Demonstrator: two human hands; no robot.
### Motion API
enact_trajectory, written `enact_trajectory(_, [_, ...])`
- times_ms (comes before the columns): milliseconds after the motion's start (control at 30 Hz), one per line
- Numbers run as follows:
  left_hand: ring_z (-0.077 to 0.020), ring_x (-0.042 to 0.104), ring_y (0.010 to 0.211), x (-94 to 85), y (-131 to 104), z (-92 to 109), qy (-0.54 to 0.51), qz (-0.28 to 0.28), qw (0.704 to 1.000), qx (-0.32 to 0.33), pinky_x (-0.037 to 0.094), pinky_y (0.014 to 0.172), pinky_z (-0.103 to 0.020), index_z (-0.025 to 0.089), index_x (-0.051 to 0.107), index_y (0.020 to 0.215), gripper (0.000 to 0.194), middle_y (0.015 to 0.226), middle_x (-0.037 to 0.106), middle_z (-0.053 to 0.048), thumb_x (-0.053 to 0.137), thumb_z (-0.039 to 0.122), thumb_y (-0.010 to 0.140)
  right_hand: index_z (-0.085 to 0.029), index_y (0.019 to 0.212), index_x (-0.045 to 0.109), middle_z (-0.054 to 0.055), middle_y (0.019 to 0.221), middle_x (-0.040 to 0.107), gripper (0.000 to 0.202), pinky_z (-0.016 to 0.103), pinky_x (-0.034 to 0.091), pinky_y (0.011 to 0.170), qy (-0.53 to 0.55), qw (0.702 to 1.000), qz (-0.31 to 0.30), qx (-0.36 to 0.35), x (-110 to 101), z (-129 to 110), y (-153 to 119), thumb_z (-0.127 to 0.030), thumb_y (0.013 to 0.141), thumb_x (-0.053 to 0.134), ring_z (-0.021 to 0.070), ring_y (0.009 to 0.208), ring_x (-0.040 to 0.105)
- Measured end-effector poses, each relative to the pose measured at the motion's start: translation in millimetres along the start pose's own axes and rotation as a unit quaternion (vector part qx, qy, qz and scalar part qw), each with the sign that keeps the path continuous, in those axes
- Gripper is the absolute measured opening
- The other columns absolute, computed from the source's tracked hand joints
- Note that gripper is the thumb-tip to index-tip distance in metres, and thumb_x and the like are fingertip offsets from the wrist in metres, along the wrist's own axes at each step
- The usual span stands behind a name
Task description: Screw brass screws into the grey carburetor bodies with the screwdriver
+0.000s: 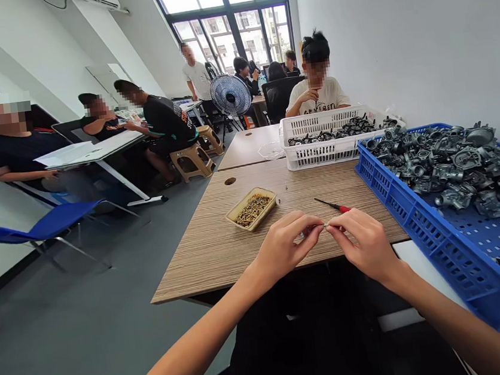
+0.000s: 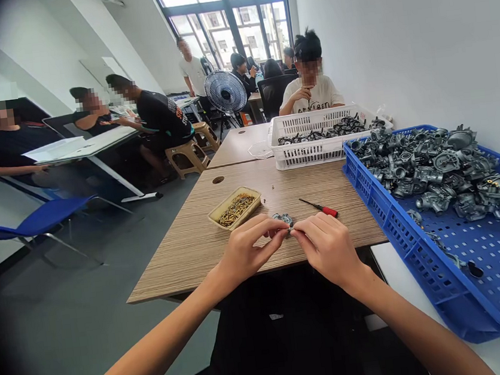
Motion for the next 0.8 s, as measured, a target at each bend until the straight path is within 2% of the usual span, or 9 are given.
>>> enact_trajectory(300, [-0.0104, 0.057, 0.068, 2.0, -0.7, -2.4, -0.018, -0.012, 0.999, -0.043, 0.048, 0.067, -0.022, 0.018, 0.067, 0.094, 0.011, 0.075, 0.063, 0.001, 0.058, 0.02, 0.1, -0.022, 0.098, 0.067, 0.003, 0.084, 0.073, 0.009, 0.034, 0.051, 0.08, -0.024, 0.999, -0.003, -0.023, -0.7, -0.3, -1.3, -0.016, 0.099, 0.06, 0.0176, 0.076, 0.063])
enact_trajectory(567, [-0.0106, 0.058, 0.069, 2.6, -0.3, -2.2, -0.031, -0.011, 0.998, -0.052, 0.049, 0.067, -0.022, 0.018, 0.069, 0.098, 0.01, 0.078, 0.066, 0.0, 0.059, 0.021, 0.1, -0.022, 0.094, 0.067, 0.002, 0.082, 0.072, 0.011, 0.033, 0.052, 0.079, -0.005, 1.0, -0.01, 0.012, -2.8, -1.0, 3.0, -0.019, 0.099, 0.058, 0.0165, 0.075, 0.063])
enact_trajectory(800, [-0.0111, 0.06, 0.07, -0.4, 1.6, 0.1, -0.044, -0.008, 0.997, -0.058, 0.05, 0.067, -0.023, 0.018, 0.071, 0.101, 0.013, 0.079, 0.068, -0.001, 0.058, 0.02, 0.1, -0.024, 0.093, 0.067, 0.003, 0.083, 0.073, 0.014, 0.037, 0.054, 0.085, 0.011, 0.999, -0.016, 0.036, -3.7, 0.6, 3.2, -0.022, 0.101, 0.055, 0.0176, 0.076, 0.066])
Point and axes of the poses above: each hand's wrist, its own y-axis towards the middle knuckle, its own x-axis out of the palm, z = x × y, the point moved 4 cm from there along y, towards the middle knuckle
